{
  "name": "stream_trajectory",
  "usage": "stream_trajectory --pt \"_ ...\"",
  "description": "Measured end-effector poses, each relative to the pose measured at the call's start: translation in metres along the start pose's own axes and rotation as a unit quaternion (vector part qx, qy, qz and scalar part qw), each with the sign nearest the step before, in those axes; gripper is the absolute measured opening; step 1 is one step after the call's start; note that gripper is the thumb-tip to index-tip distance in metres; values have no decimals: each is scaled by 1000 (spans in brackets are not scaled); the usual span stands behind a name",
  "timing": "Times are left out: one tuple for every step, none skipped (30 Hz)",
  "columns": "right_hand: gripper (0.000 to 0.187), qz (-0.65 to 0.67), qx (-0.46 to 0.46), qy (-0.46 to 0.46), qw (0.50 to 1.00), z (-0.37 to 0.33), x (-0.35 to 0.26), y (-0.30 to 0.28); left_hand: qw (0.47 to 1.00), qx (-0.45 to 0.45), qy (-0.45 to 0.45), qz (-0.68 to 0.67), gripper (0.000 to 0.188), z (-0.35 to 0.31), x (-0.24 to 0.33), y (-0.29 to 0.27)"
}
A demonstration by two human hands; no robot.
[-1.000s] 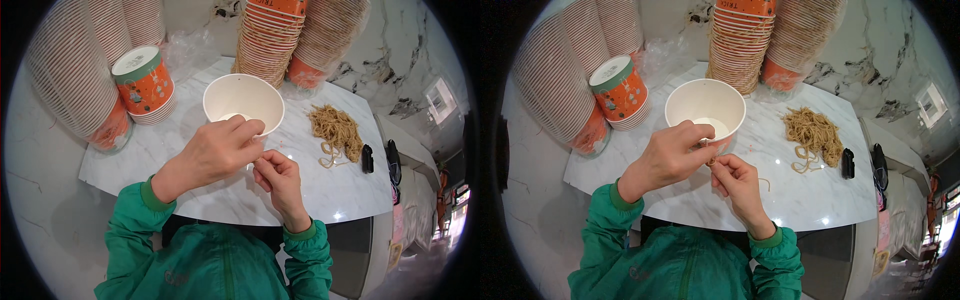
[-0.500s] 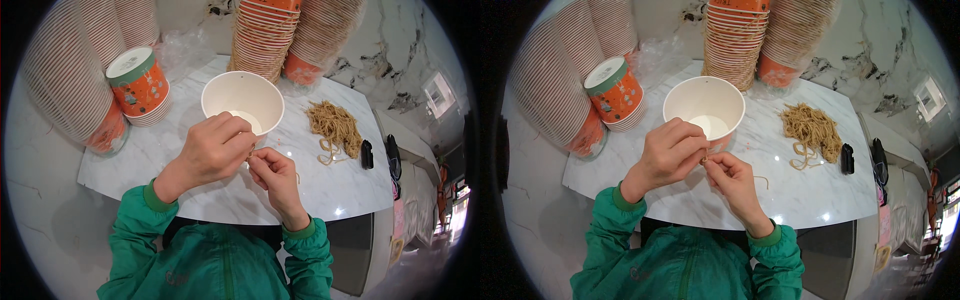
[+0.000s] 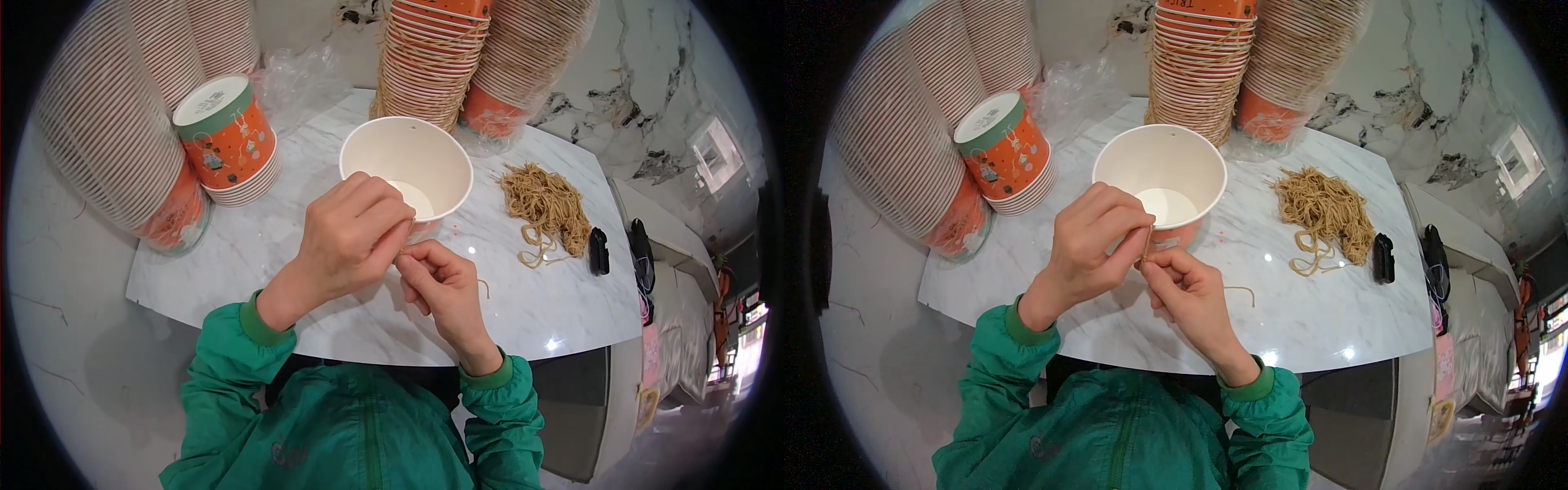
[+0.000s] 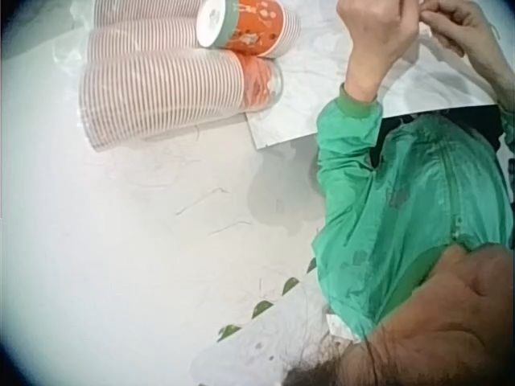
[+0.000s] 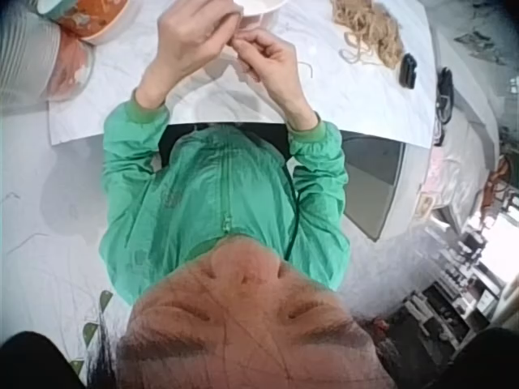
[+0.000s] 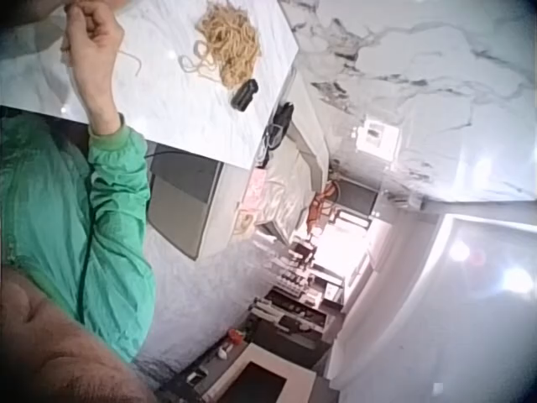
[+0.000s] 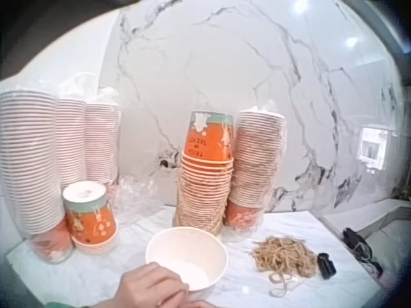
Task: The person is attaching rubber bands to paper cups on a workstation.
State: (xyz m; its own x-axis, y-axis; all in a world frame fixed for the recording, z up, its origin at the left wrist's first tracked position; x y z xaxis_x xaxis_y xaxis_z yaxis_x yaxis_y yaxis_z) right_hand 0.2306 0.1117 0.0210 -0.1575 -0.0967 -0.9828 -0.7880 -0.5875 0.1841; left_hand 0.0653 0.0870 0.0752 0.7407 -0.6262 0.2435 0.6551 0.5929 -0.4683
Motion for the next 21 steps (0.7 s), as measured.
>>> stream_trajectory --pt "13 -16 -6 12 1000 0 0 0 1000 2 -8 -4 20 0 -1 0" --pt "13 -16 -7 12 1000 -1 1 1 1000 4 -16 -8 20 0 -2 0" --pt "14 -16 -4 -4 1000 -2 2 3 1000 4 -16 -8 20 0 -3 1" --pt "14 -16 -1 -19 1000 -2 2 5 1000 3 -26 -10 19 0 -3 1" --pt "14 -17 -2 -19 1000 -2 2 4 999 1 -36 -13 19 0 -4 1" --pt "14 -22 -2 -27 999 -2 2 4 999 2 -36 -12 19 0 -4 2" --pt "14 -28 -2 -34 999 -2 1 3 999 4 -45 -9 18 0 -5 2" --pt "14 -28 -2 -34 999 -3 0 2 999 6 -54 -5 17 0 -6 2" --pt "13 -38 -2 -22 999 -3 -1 1 999 6 -54 -5 17 -1 -6 2" --pt "13 -48 -2 -11 999 -3 -2 0 998 8 -63 -3 17 -1 -6 2" --pt "13 -47 -2 -11 999 -3 -1 1 997 10 -72 -1 16 -1 -7 3" --pt "13 -56 6 -19 998 -3 -1 2 997 11 -72 0 16 -1 -6 4" --pt "13 -65 14 -28 997 -4 -2 2 997 20 -70 5 16 -2 -5 4" --pt "13 -66 13 -29 997 -4 -1 2 997 30 -67 10 16 -2 -4 4" --pt "13 -79 12 -39 996 -5 -1 1 997 31 -66 11 16 -3 -3 4" --pt "14 -91 10 -49 995 -5 -1 0 997 26 -68 18 18 -4 -3 3" --pt "14 -91 8 -51 995 -5 -1 -1 997 22 -70 26 20 -4 -3 3" --pt "15 -36 4 -12 999 -5 1 -2 997 23 -69 29 20 -5 -4 1" --pt "17 17 3 25 1000 -6 2 -3 998 24 -51 33 22 -5 -5 1" --pt "17 16 3 23 1000 -9 2 -3 998 26 -32 37 24 -5 -6 -1" --pt "20 44 23 35 998 -14 3 -3 999 27 -30 37 24 -7 -5 -3"
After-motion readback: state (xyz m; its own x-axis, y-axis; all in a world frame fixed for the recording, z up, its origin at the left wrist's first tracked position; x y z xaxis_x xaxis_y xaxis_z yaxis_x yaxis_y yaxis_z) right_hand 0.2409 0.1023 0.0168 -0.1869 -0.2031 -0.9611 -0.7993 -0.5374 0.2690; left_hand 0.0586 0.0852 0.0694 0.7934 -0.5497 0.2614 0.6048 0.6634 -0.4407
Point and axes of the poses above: each hand's wrist, its own z-axis towards the middle knuckle, its own y-axis out of the palm, x = y × z, the point moved 3 cm from there along z, towards the middle knuckle
